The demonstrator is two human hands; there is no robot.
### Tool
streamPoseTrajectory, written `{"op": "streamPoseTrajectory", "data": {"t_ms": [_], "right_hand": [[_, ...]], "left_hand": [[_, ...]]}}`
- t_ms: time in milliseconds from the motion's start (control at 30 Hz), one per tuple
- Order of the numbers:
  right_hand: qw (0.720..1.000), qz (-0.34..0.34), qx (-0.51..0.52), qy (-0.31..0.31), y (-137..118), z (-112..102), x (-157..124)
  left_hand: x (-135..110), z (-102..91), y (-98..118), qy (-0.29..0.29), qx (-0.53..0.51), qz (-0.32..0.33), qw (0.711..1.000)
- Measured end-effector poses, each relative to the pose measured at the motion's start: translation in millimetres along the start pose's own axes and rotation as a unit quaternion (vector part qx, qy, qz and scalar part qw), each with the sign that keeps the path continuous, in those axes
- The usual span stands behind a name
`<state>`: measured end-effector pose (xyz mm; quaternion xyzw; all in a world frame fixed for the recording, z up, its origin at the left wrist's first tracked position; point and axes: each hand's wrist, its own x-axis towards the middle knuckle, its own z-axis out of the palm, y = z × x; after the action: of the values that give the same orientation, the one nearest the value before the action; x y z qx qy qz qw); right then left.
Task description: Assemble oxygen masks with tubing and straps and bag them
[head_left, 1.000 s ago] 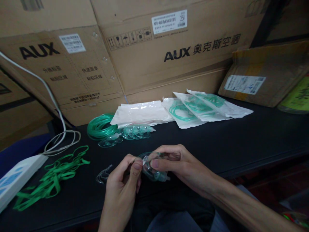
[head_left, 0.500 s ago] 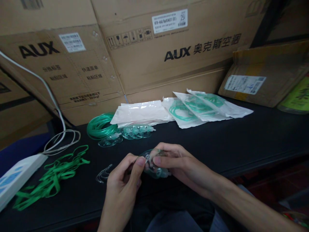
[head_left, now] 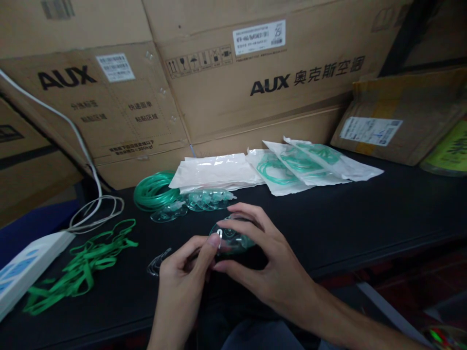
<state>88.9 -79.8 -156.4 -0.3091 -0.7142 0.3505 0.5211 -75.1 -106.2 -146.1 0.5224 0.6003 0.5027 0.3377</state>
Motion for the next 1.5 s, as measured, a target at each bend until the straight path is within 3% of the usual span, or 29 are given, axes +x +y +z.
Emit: {"op": "streamPoseTrajectory", "data": {"t_ms": [100, 333, 467, 800, 1067, 1300, 1500], "right_hand": [[0.999, -0.026, -0.025, -0.011, 2.7, 3.2, -1.8], [0.999, 0.025, 0.015, -0.028, 3.7, -1.4, 3.1], [0.996, 0.04, 0.041, -0.061, 3.2, -4.9, 5.5], [0.994, 0.034, 0.081, -0.071, 2.9, -4.1, 7.7], [0.995, 0.023, 0.083, -0.056, 5.7, -1.0, 7.6], [0.995, -0.006, 0.082, -0.051, 9.7, -0.1, 8.1], [0.993, -0.004, 0.093, -0.076, 6.0, -0.9, 9.2]], "left_hand": [[1.6, -2.6, -5.2, -0.016, -0.026, 0.013, 0.999], [1.1, -7.7, -6.5, -0.069, -0.08, 0.007, 0.994], [0.1, -7.7, -6.9, -0.055, -0.077, -0.001, 0.996], [0.9, -7.3, -5.3, -0.069, -0.037, -0.008, 0.997], [-2.3, -6.1, -2.3, -0.038, -0.011, 0.058, 0.998], [-1.7, -3.0, -2.3, -0.054, -0.003, 0.11, 0.992], [-5.9, -2.6, -4.6, -0.038, -0.001, 0.141, 0.989]]}}
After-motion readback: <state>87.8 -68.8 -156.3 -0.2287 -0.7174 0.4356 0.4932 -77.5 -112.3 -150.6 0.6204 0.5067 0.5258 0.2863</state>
